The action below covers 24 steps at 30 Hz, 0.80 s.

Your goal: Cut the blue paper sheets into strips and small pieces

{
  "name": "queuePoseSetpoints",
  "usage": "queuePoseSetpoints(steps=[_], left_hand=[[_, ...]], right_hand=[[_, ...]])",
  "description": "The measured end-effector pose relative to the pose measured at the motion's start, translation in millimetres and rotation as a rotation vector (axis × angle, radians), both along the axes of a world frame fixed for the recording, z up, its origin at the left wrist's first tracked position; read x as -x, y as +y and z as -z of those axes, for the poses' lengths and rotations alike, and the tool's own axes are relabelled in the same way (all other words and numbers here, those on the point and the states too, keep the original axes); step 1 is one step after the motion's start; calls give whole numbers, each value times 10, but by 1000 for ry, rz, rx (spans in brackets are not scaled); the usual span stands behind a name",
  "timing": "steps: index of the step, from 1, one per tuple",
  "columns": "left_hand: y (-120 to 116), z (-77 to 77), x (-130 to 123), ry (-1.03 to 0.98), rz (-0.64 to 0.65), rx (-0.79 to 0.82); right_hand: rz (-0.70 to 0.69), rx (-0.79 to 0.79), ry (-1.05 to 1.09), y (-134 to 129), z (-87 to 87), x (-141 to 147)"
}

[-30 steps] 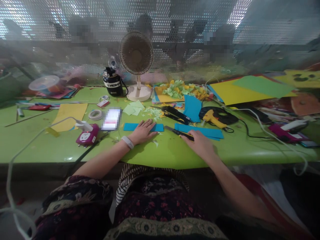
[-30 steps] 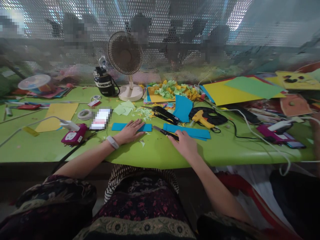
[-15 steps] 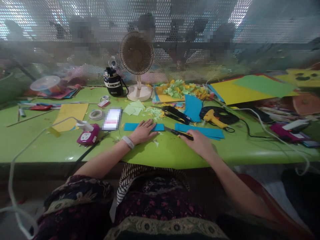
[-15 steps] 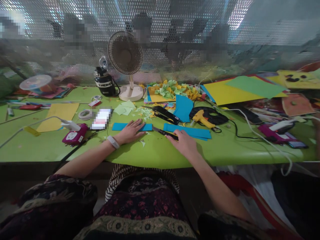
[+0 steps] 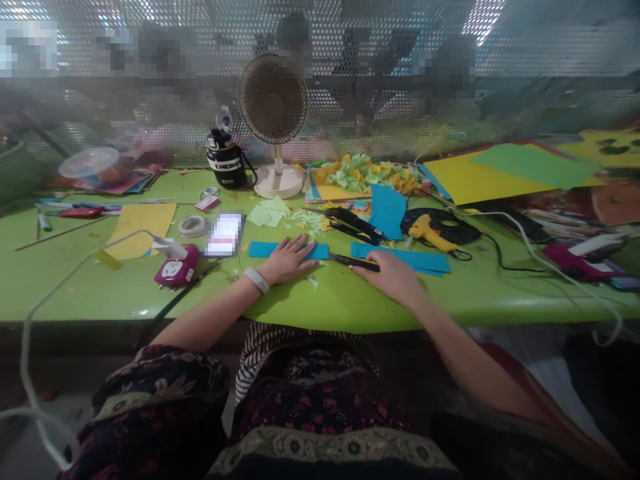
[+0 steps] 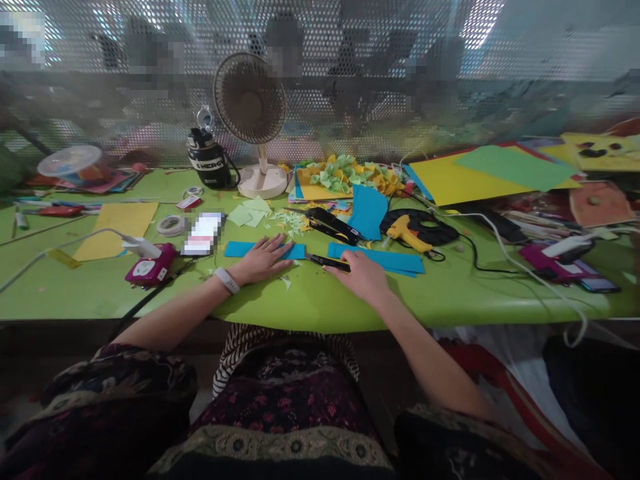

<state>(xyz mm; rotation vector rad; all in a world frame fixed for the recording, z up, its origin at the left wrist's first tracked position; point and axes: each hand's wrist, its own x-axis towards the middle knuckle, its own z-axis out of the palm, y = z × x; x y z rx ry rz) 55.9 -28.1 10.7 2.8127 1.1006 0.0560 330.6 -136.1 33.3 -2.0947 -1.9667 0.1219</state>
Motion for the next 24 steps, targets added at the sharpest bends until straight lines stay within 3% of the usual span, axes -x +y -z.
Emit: queuePoseSetpoints(steps=[5,11,24], left_hand=[[-5,-4,-4,2,11,-1],[-32,-37,-9,-5,6,15],[-61,-65,-36,0,-11,29]], right_hand=[[-50,3,-2,57,0,15],[-46,-38,3,-59,38,-115],[-52,-5,1,-17,12,32]])
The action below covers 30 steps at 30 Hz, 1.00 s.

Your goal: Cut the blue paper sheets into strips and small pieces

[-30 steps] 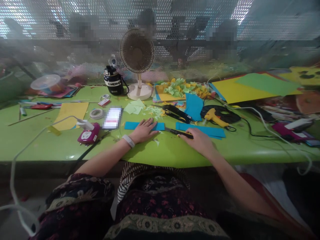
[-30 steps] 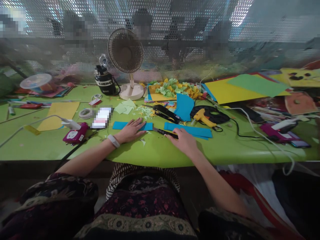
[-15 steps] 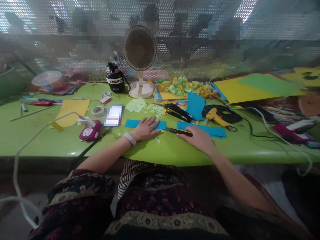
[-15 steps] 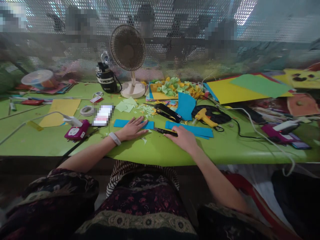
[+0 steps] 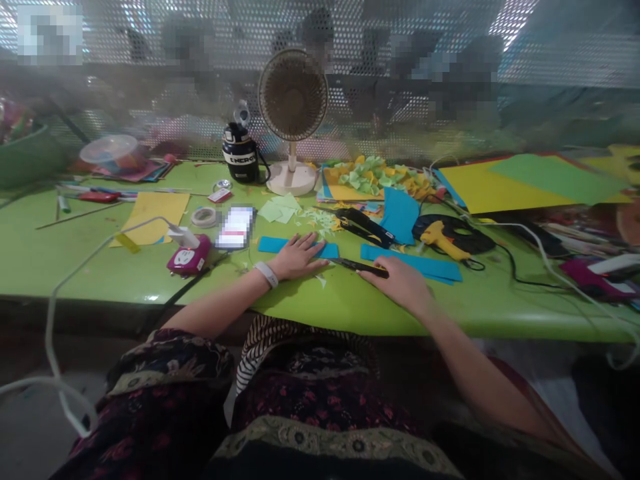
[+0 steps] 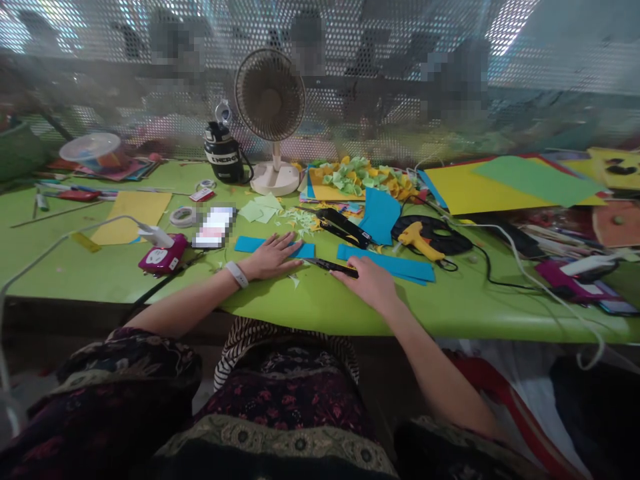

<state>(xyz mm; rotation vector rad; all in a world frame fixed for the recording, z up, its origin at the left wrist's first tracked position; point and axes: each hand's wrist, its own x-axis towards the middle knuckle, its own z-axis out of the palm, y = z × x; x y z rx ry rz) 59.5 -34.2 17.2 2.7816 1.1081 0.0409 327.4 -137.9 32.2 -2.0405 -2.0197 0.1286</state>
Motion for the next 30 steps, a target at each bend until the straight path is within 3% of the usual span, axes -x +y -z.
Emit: queuePoseSetpoints(steps=[7,16,21,25,30], left_hand=[[22,6,23,-21,6,25],[-46,-73,-410,-48,-109,151],[149,-152,-36,-81,43,12],[317,-108,319,3,209,80],[361,5,382,14,256,60]], right_hand=[[-8,-31,-4,61,25,81],[43,28,2,45,-64,-200],[44,38,14,56,-56,-219],[37,14,27,75,-39,-196],[23,0,7,136,-57,-82]])
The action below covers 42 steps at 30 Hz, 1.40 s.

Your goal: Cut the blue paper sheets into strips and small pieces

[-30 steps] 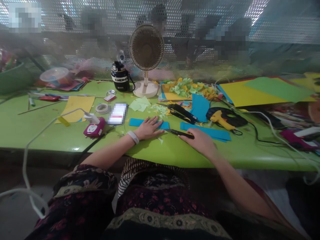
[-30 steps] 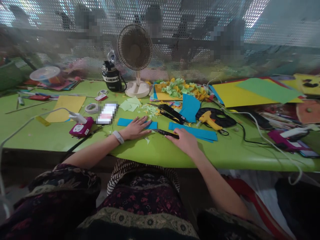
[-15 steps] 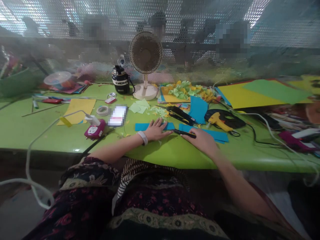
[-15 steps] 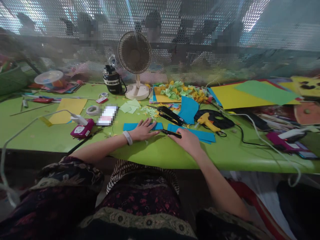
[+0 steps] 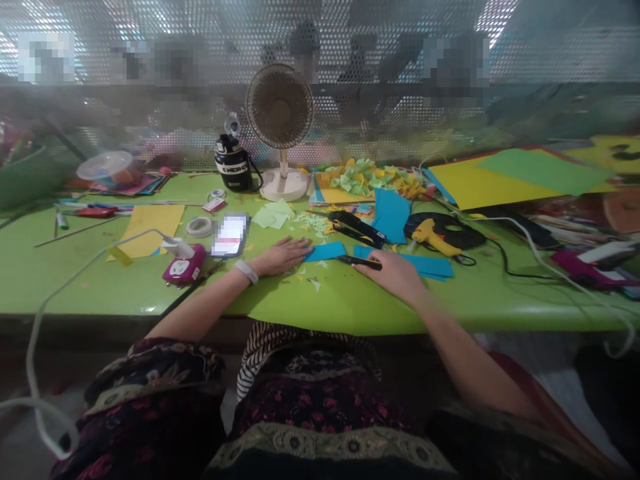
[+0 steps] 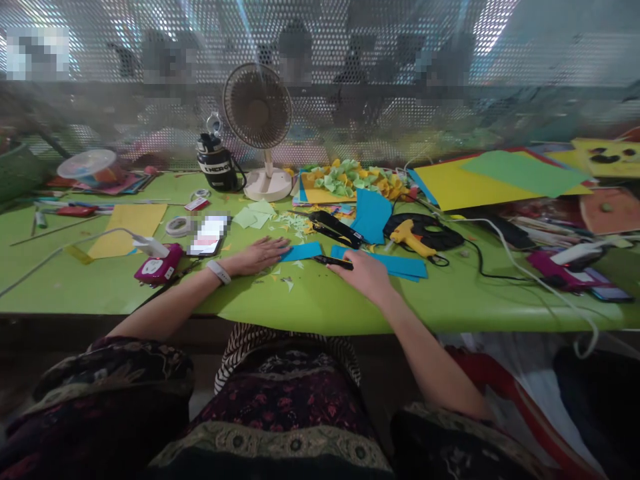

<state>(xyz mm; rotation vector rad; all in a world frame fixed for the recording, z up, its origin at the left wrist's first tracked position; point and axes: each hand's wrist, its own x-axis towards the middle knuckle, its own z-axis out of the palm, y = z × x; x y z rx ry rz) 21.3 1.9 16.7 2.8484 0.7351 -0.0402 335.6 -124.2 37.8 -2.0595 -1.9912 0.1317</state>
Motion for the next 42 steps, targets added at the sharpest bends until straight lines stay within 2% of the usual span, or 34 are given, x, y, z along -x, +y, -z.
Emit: queuePoseSetpoints(steps=[4,10,17,23,32,38,42], left_hand=[[2,17,-22,-4,3,-26],[4,8,-27,2,4,-14],[16,31,-30,-4,3,-38],[-6,9,-35,-14,-9,-22],[-62,-44,-63,-7,-27,-2],[-111,-23,-217,-55,-100,28],[45,-30,-54,-147,-68,112]], right_hand=[[-23,-13,-2,4,-16,26],[-45,-14,24,-88,-13,-80],[-78,-4,20,28,-19,59],[-96,-1,35,-31,14,13],[-91,-2,-1,55,1,167],[-106,-125,-64,-8,79,36],[-163,-203,-80,-7,160,-21]])
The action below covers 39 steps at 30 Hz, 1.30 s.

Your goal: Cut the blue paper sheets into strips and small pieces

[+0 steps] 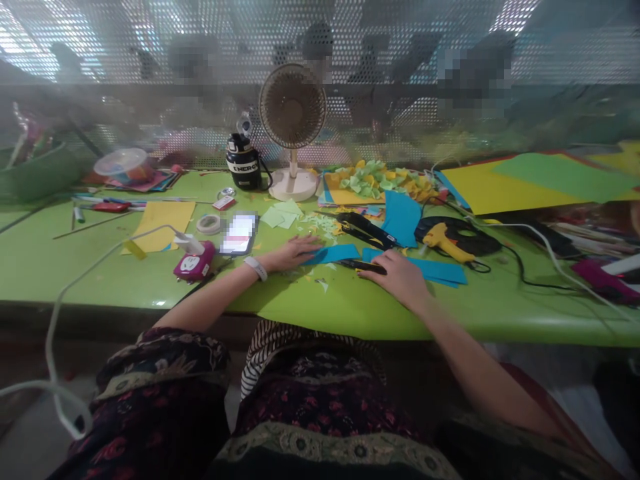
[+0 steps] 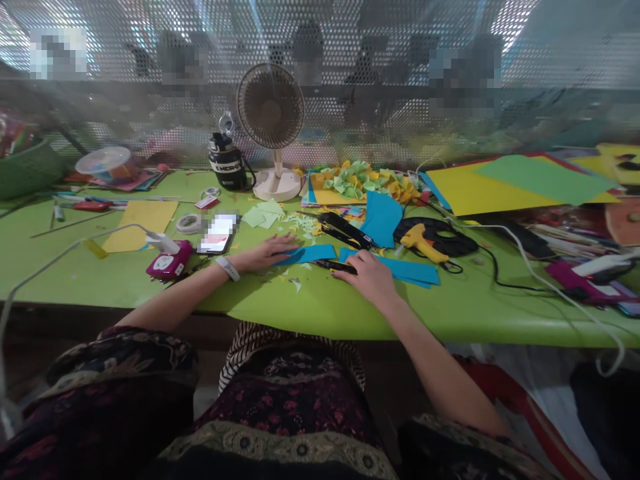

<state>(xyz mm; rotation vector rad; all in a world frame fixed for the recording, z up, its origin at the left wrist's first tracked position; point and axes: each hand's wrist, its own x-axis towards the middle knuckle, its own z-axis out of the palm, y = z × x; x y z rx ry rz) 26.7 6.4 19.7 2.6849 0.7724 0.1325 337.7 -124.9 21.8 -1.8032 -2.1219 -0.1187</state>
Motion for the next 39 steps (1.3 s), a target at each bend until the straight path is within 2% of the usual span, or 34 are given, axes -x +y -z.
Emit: queuePoseSetpoints(steps=[4,7,11,17,22,28,34,39], left_hand=[[194,39,286,-4,120,83],[244,101,384,-9,150,68],[226,146,375,8,159,14],[185,104,346,61,151,-28],[155,83,339,76,148,-63],[156,88,346,82,150,-85],[157,87,337,84,156,-91],[161,84,332,83,147,-78]], right_hand=[[-48,-61,-6,25,73,-54],[-70,-81,-15,58,94,-55],[-107,-88,-25,122,81,16],[-160,-115,-4,70,70,-6],[-139,-126,25,-21,73,-57],[-170,-92,24,95,66,84],[-180,-82,36,20,58,9],[-180,-70,37,94,61,117]])
